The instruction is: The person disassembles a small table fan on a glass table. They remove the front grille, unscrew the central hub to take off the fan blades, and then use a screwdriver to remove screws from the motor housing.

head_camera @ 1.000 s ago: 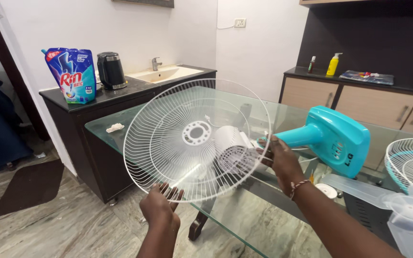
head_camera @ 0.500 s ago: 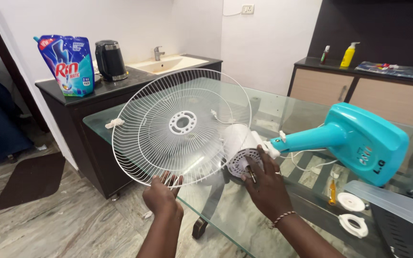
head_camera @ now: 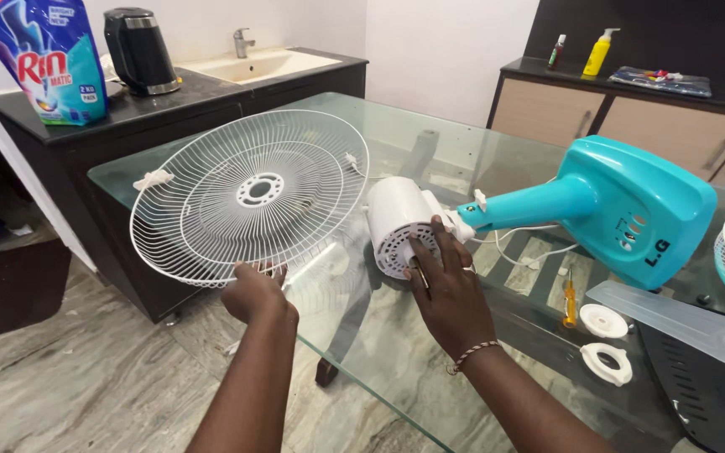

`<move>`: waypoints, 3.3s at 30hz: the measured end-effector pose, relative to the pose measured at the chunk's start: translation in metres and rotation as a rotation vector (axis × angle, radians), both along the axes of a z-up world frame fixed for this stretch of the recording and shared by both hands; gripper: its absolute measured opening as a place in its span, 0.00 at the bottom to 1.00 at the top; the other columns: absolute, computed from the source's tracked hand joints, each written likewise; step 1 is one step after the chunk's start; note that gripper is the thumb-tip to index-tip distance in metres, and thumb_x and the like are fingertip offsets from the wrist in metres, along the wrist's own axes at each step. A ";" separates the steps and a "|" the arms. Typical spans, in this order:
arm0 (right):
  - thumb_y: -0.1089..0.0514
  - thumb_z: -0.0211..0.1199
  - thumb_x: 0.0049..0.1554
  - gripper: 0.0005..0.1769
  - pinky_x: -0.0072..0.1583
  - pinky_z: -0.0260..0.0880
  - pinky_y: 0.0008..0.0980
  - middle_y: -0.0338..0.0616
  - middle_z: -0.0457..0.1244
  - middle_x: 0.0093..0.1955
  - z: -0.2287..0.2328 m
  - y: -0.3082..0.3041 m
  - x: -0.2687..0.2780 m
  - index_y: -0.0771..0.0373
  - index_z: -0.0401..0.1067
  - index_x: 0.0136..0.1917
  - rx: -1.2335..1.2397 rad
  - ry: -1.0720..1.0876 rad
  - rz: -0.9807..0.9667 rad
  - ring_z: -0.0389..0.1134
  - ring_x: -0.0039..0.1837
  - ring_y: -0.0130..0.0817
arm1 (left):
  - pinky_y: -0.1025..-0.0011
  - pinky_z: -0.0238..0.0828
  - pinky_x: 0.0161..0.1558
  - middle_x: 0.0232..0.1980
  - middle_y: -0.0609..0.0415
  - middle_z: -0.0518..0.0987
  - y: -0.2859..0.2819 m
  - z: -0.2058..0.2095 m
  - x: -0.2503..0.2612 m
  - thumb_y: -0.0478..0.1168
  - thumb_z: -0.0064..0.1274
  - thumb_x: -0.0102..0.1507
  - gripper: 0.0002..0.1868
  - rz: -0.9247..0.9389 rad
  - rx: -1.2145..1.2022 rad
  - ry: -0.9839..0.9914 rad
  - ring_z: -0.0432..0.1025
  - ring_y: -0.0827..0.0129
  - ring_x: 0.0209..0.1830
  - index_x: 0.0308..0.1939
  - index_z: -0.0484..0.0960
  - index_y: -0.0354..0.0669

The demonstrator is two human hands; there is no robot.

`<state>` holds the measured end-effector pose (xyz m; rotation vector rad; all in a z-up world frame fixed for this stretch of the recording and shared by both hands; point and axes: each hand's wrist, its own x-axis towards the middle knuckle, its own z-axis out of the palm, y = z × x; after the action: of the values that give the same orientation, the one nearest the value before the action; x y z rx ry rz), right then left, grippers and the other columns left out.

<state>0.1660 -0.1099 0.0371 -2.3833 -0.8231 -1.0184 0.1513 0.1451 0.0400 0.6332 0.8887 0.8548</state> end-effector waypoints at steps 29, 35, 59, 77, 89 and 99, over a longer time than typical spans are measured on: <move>0.44 0.54 0.64 0.28 0.71 0.59 0.52 0.49 0.45 0.83 -0.005 -0.002 0.005 0.51 0.65 0.74 0.007 0.035 0.007 0.51 0.78 0.58 | 0.60 0.74 0.37 0.32 0.48 0.84 -0.008 -0.025 0.016 0.62 0.46 0.70 0.29 -0.154 0.684 0.478 0.80 0.60 0.33 0.37 0.75 0.37; 0.45 0.55 0.64 0.27 0.71 0.58 0.51 0.50 0.45 0.84 -0.004 -0.003 0.005 0.52 0.64 0.74 0.008 0.029 0.022 0.50 0.79 0.58 | 0.65 0.75 0.36 0.28 0.50 0.85 -0.010 -0.024 0.015 0.58 0.52 0.68 0.26 -0.162 0.781 0.476 0.81 0.66 0.28 0.42 0.78 0.34; 0.61 0.64 0.55 0.10 0.49 0.72 0.42 0.46 0.67 0.46 0.001 -0.010 0.012 0.62 0.68 0.50 0.396 0.440 0.000 0.72 0.46 0.42 | 0.65 0.81 0.37 0.46 0.38 0.79 -0.035 -0.009 0.001 0.34 0.46 0.67 0.16 -0.183 0.781 0.426 0.82 0.57 0.39 0.54 0.60 0.32; 0.59 0.63 0.55 0.10 0.50 0.74 0.39 0.48 0.71 0.44 -0.010 -0.015 0.027 0.64 0.72 0.49 0.553 0.458 -0.019 0.75 0.46 0.41 | 0.53 0.58 0.69 0.72 0.27 0.60 -0.159 -0.010 -0.019 0.47 0.64 0.57 0.51 -0.456 1.315 0.256 0.58 0.37 0.72 0.73 0.49 0.28; 0.57 0.65 0.53 0.13 0.50 0.73 0.40 0.48 0.70 0.43 -0.006 -0.020 0.013 0.64 0.73 0.50 0.512 0.494 -0.048 0.74 0.46 0.42 | 0.52 0.68 0.60 0.69 0.26 0.63 -0.156 -0.012 -0.020 0.47 0.63 0.59 0.50 -0.464 1.366 0.216 0.65 0.35 0.65 0.73 0.49 0.27; 0.55 0.62 0.53 0.12 0.60 0.64 0.52 0.46 0.66 0.53 -0.017 -0.050 -0.007 0.58 0.73 0.51 -0.012 0.215 -0.364 0.65 0.60 0.47 | 0.50 0.71 0.54 0.66 0.28 0.67 -0.157 -0.008 -0.023 0.40 0.65 0.56 0.50 -0.459 1.417 0.273 0.70 0.35 0.59 0.73 0.50 0.29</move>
<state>0.1594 -0.1595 0.0200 -2.6546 -0.3258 -0.8626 0.1282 -0.0121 0.0322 2.1233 0.1996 0.8925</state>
